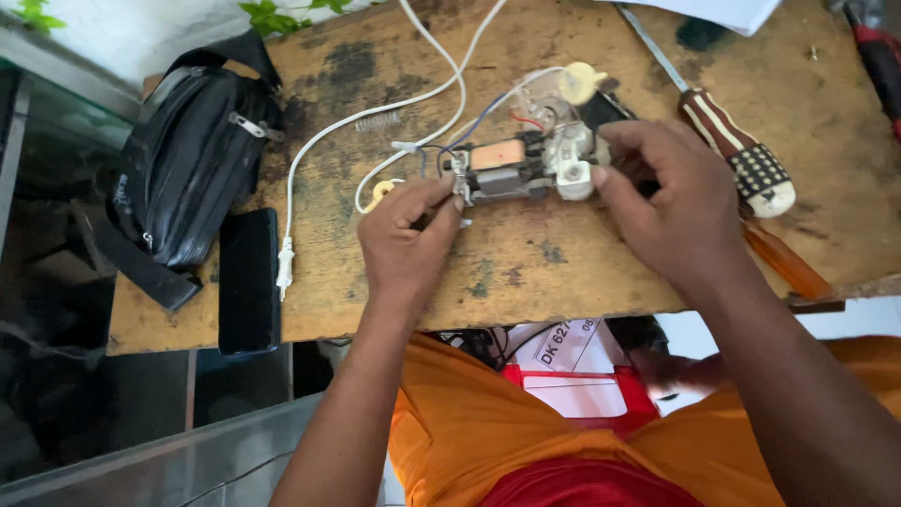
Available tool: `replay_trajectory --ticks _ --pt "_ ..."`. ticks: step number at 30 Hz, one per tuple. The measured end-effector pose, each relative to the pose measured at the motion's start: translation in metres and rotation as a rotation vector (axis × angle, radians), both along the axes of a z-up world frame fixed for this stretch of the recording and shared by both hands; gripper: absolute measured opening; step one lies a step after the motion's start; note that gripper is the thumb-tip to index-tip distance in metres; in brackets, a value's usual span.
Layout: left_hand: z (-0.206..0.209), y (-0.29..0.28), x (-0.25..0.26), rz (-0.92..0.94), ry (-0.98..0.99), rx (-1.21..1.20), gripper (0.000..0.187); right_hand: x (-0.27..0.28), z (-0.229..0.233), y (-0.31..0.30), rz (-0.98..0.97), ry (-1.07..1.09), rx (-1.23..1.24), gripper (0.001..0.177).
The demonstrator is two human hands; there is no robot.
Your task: The person works on a small electric motor assembly placed on a wooden workbench. They use their hands to manipulate the motor's internal components, specifically adjusting the brushes and wires connected to the commutator. The person repeatedly rotates the motor shaft and checks the connections throughout the process.
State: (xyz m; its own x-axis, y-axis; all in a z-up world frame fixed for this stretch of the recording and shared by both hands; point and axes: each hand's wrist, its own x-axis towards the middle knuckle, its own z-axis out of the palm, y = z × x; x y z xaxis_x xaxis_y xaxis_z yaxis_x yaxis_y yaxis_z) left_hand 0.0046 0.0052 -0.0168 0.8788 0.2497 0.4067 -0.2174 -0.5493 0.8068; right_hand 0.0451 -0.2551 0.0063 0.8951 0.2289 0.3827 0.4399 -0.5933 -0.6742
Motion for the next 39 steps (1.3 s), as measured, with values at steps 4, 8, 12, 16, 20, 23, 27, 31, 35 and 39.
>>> replay_trajectory --ticks 4,8,12,16,20,23,27,31,35,39 --pt "0.017 -0.002 0.002 0.014 0.091 -0.104 0.02 -0.003 0.005 0.005 0.009 0.028 -0.012 0.033" --pt "0.028 -0.003 0.012 0.123 0.459 -0.249 0.028 -0.005 0.004 0.009 -0.018 0.027 -0.016 0.031" --pt "0.059 -0.013 0.005 0.109 0.556 -0.097 0.017 -0.004 -0.008 0.004 -0.03 -0.077 -0.103 0.031" --pt "0.026 -0.016 0.007 0.173 0.34 0.123 0.017 -0.007 -0.007 0.008 -0.038 -0.042 -0.09 0.031" --pt "0.018 -0.024 0.006 0.188 0.319 0.139 0.011 -0.01 -0.006 0.012 -0.076 0.016 -0.05 0.032" --pt "0.003 -0.032 0.008 0.288 0.183 0.169 0.012 -0.01 -0.01 0.011 -0.083 0.014 -0.052 0.033" --pt "0.002 -0.04 0.005 0.414 -0.05 0.286 0.016 -0.012 -0.013 0.011 -0.108 0.028 -0.051 0.037" --pt "0.004 -0.04 0.007 0.482 -0.194 0.378 0.026 -0.009 -0.018 0.008 -0.089 -0.025 -0.092 0.037" --pt "0.001 -0.04 0.008 0.47 -0.183 0.361 0.025 -0.006 -0.024 0.007 -0.077 0.019 -0.01 0.036" --pt "-0.005 -0.036 0.004 0.328 -0.058 0.186 0.013 -0.007 -0.023 0.008 -0.076 0.029 0.022 0.035"
